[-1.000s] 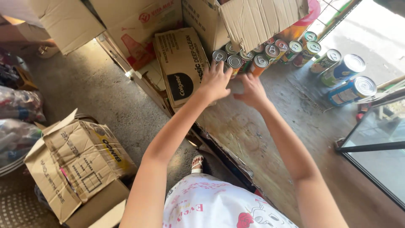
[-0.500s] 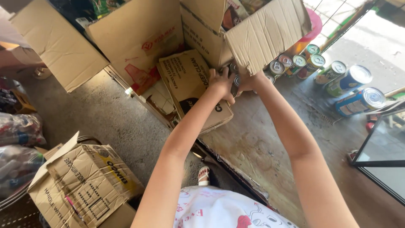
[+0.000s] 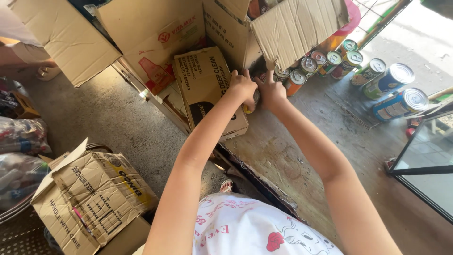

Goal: Organizing and restocking canned goods between a floor bin and a shelf/table.

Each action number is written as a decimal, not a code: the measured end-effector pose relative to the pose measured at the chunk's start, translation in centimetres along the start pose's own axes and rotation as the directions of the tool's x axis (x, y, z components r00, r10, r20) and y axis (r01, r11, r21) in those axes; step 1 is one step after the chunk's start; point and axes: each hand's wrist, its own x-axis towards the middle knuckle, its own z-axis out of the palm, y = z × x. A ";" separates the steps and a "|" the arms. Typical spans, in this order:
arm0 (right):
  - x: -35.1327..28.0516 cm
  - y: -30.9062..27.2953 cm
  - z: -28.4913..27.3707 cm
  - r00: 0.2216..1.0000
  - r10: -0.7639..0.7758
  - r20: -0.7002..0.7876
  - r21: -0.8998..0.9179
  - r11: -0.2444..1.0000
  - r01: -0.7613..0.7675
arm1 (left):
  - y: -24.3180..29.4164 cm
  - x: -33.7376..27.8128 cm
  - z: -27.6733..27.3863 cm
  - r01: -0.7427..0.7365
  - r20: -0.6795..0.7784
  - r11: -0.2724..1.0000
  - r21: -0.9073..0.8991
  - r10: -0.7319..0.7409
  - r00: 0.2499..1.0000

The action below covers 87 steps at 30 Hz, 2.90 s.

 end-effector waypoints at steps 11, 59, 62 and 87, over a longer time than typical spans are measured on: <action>-8.0 3.0 5.0 0.871 0.042 -0.489 0.238 0.967 0.087 | 5.2 -3.5 1.3 -0.035 -0.100 0.998 -0.059 0.029 0.995; -58.0 -18.5 42.1 -0.487 -0.662 0.569 0.481 0.749 -0.455 | 63.7 -71.4 34.8 0.177 0.332 -0.622 -0.763 -0.612 -0.718; -60.2 -19.0 45.4 -0.528 -0.603 0.598 0.392 0.795 -0.463 | 66.0 -74.2 36.4 0.208 0.344 -0.676 -0.707 -0.585 -0.734; -62.5 -42.8 56.4 -0.388 -0.476 0.789 0.390 0.876 -0.283 | 45.6 -89.9 73.0 0.197 0.626 -0.912 -0.359 -0.392 -0.674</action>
